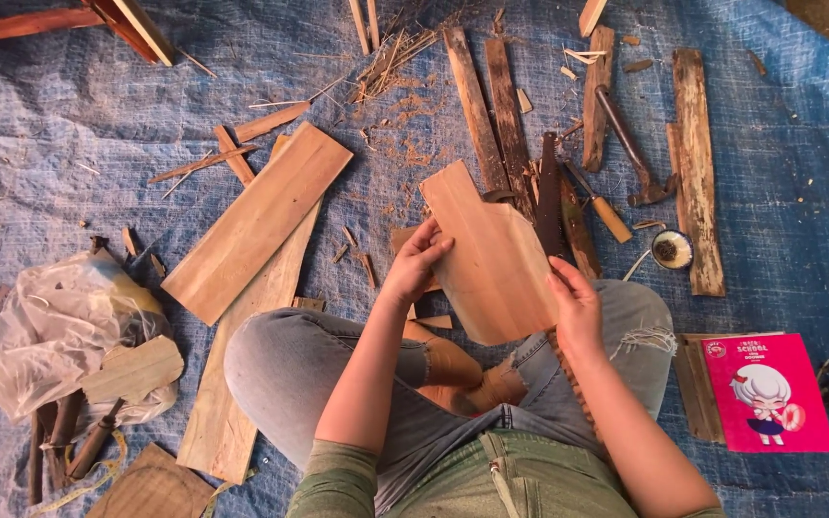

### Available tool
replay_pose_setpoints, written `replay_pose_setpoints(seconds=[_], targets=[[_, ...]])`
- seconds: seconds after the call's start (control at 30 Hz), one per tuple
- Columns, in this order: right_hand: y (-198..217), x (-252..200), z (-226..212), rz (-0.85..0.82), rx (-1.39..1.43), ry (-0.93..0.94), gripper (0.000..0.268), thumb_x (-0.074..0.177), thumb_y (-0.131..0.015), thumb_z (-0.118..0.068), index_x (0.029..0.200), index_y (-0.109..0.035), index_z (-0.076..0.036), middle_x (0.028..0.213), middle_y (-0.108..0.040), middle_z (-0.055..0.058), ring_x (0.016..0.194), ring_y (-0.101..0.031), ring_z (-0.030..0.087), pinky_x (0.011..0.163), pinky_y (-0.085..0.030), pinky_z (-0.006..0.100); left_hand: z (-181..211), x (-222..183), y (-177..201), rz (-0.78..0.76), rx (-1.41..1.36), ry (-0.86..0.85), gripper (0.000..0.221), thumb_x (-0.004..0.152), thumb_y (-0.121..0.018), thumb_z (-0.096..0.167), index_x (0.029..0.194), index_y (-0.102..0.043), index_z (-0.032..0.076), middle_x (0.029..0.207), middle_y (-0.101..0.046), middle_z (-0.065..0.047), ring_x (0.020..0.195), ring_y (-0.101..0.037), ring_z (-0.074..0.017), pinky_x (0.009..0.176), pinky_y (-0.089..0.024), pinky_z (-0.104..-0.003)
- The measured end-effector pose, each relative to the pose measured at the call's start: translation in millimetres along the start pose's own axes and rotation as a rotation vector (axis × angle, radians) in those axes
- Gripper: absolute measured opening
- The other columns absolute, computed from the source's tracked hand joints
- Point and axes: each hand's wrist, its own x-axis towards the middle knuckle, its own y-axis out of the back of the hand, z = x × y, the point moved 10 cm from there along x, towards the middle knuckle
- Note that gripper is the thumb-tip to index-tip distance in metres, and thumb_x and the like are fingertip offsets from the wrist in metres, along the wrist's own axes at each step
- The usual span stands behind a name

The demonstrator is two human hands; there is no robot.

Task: A person sitting on a tarp uses a long-handled curved blade to carve and shape a piece of wood, shaving off thin layers to achieve a specific contour.

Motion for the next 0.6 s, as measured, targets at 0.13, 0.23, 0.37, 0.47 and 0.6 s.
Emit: replay_pose_setpoints(seconds=[0.13,0.23,0.37,0.47,0.6], targets=[[5,10,37,0.006,0.057,-0.087,0.034,0.096,-0.071,-0.012,0.130,-0.071,-0.012,0.118,-0.074,0.001,0.097,-0.066,0.004,0.091,-0.055,0.022,23,-11,-26,-0.012,-0.020,0.007,0.061,0.089,-0.066,-0.008,0.146,-0.054,0.009,0.115,-0.075,-0.010,0.097,-0.076,-0.0274,0.081,-0.065,-0.040],[8,12,67,-0.001,0.153,-0.156,0.035,0.095,-0.072,-0.015,0.130,-0.070,-0.012,0.114,-0.075,0.005,0.093,-0.072,0.012,0.086,-0.058,0.027,11,-13,-19,-0.027,-0.014,0.099,0.062,0.079,-0.067,-0.012,0.138,-0.059,0.005,0.118,-0.075,-0.009,0.097,-0.076,-0.0251,0.082,-0.064,-0.039],[12,16,82,-0.005,0.203,-0.161,0.036,0.096,-0.071,-0.015,0.132,-0.069,-0.011,0.114,-0.075,0.008,0.093,-0.073,0.015,0.085,-0.059,0.030,-1,-12,-16,-0.025,-0.038,0.155,0.059,0.080,-0.065,-0.014,0.136,-0.063,0.006,0.117,-0.075,-0.011,0.099,-0.076,-0.0281,0.084,-0.064,-0.043],[10,13,72,-0.005,0.131,-0.133,0.034,0.096,-0.072,-0.014,0.130,-0.070,-0.011,0.113,-0.075,0.006,0.094,-0.070,0.013,0.086,-0.058,0.030,-6,-11,-11,0.020,-0.034,0.176,0.053,0.084,-0.067,-0.010,0.135,-0.065,0.006,0.115,-0.076,-0.012,0.098,-0.077,-0.0287,0.082,-0.064,-0.042],[7,17,51,-0.034,-0.048,-0.075,0.029,0.096,-0.076,-0.018,0.123,-0.074,-0.009,0.108,-0.075,0.006,0.092,-0.066,0.010,0.084,-0.058,0.030,-15,-9,0,0.079,-0.022,0.195,0.043,0.088,-0.071,-0.002,0.130,-0.069,0.006,0.111,-0.077,-0.012,0.094,-0.077,-0.0278,0.080,-0.064,-0.041]])
